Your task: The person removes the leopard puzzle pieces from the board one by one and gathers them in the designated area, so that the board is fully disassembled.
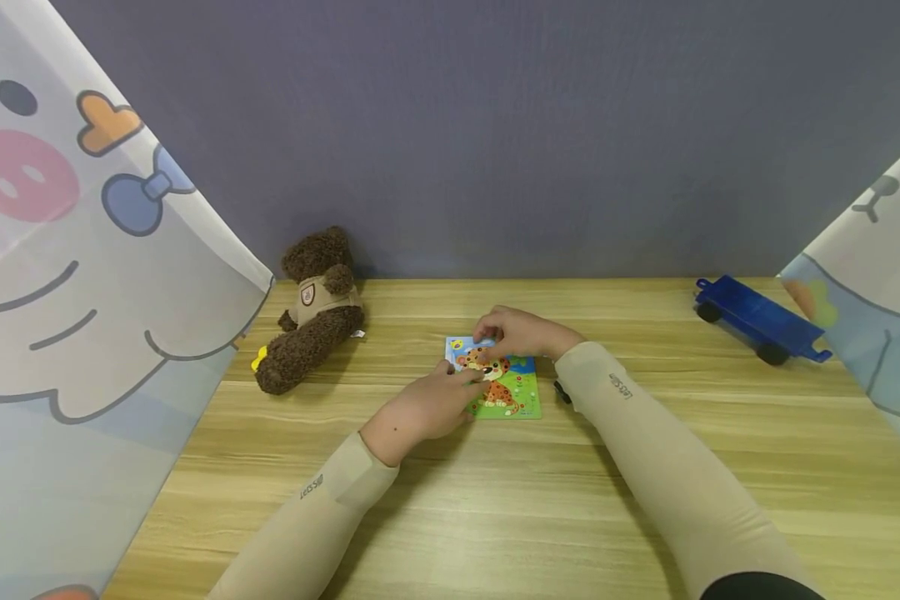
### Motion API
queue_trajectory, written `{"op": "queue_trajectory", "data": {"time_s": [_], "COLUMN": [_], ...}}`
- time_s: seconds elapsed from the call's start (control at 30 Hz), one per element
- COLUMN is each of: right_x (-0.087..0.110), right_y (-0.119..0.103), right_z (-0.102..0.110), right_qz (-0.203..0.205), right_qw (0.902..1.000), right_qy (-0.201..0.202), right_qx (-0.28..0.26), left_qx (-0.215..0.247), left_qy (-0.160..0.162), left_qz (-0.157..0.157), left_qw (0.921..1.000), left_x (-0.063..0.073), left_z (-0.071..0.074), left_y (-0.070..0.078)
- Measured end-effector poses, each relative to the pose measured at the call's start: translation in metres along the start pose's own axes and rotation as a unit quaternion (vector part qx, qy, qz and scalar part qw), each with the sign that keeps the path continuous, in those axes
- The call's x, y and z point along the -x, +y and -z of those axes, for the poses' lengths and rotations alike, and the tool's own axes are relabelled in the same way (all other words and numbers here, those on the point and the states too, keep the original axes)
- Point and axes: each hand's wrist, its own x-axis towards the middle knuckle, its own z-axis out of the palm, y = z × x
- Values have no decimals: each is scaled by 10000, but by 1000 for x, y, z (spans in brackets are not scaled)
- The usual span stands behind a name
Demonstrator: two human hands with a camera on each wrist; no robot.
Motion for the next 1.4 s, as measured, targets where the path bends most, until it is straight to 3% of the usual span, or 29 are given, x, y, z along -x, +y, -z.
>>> {"op": "queue_trajectory", "data": {"time_s": [0.7,1.4], "right_x": [-7,-5], "right_y": [3,4], "right_z": [-1,-1], "right_qz": [-21,203], "right_qw": [9997,9996], "right_qy": [-254,-214], "right_qx": [44,-29], "left_qx": [-49,-57], "left_qy": [-67,-79], "left_qz": [102,69], "left_qw": [9999,9999], "left_x": [0,1], "left_z": [-1,1], "left_y": [1,2]}}
